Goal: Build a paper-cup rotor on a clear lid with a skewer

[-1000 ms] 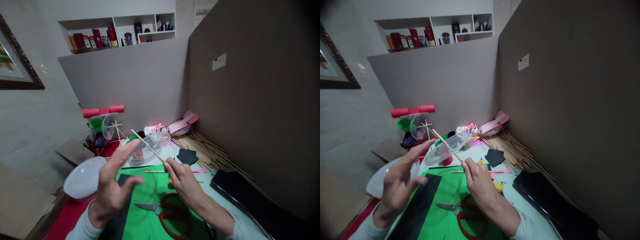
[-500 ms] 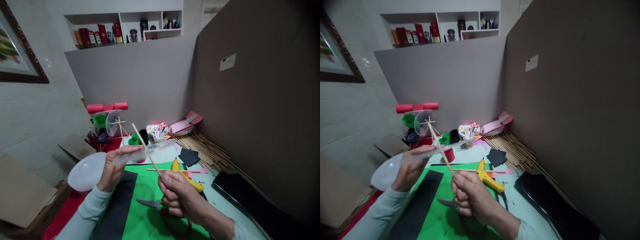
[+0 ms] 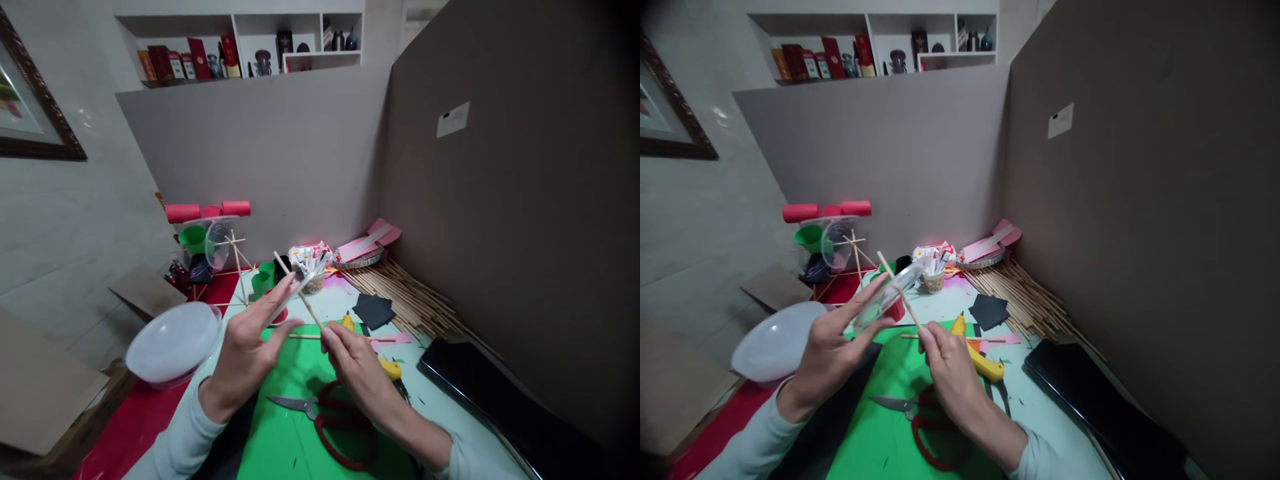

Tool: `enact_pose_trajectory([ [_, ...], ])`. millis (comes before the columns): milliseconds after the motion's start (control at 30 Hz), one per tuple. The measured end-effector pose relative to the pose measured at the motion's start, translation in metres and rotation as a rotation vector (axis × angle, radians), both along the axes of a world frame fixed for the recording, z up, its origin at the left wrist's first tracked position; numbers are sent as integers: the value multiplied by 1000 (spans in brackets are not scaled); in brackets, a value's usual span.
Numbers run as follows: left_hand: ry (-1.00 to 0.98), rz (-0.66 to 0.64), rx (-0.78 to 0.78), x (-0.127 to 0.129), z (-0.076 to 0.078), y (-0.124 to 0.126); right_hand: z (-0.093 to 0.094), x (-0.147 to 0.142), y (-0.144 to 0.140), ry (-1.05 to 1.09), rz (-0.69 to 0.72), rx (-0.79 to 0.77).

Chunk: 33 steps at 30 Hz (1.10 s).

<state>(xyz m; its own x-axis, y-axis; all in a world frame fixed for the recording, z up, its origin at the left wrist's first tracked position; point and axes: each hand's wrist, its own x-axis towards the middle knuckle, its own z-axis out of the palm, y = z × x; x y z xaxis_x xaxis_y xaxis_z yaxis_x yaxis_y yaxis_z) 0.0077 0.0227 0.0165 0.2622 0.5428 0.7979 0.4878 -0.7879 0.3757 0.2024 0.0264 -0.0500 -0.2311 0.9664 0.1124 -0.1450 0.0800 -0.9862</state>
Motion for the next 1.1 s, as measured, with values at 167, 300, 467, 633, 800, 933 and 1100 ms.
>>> enact_pose_trajectory([
  [167,-342,-237,-245,-21,-1,10,20,-4,-24,142,346,-221],
  [300,-461,-275,-379,-31,-9,30,28,-7,-36,208,595,-334],
  [467,-443,-74,-533,-36,-24,49,14,-5,-22,196,431,-286],
  [633,-591,166,-296,-40,-17,36,-8,3,11,171,97,-199],
  [800,-355,-102,-290,-11,-10,9,2,-3,-4,179,182,-255],
  [933,-524,-162,-428,-7,-19,16,20,-4,-26,246,372,-352],
  [1100,-534,-345,-738,-10,-34,30,24,-2,-30,223,627,-440],
])
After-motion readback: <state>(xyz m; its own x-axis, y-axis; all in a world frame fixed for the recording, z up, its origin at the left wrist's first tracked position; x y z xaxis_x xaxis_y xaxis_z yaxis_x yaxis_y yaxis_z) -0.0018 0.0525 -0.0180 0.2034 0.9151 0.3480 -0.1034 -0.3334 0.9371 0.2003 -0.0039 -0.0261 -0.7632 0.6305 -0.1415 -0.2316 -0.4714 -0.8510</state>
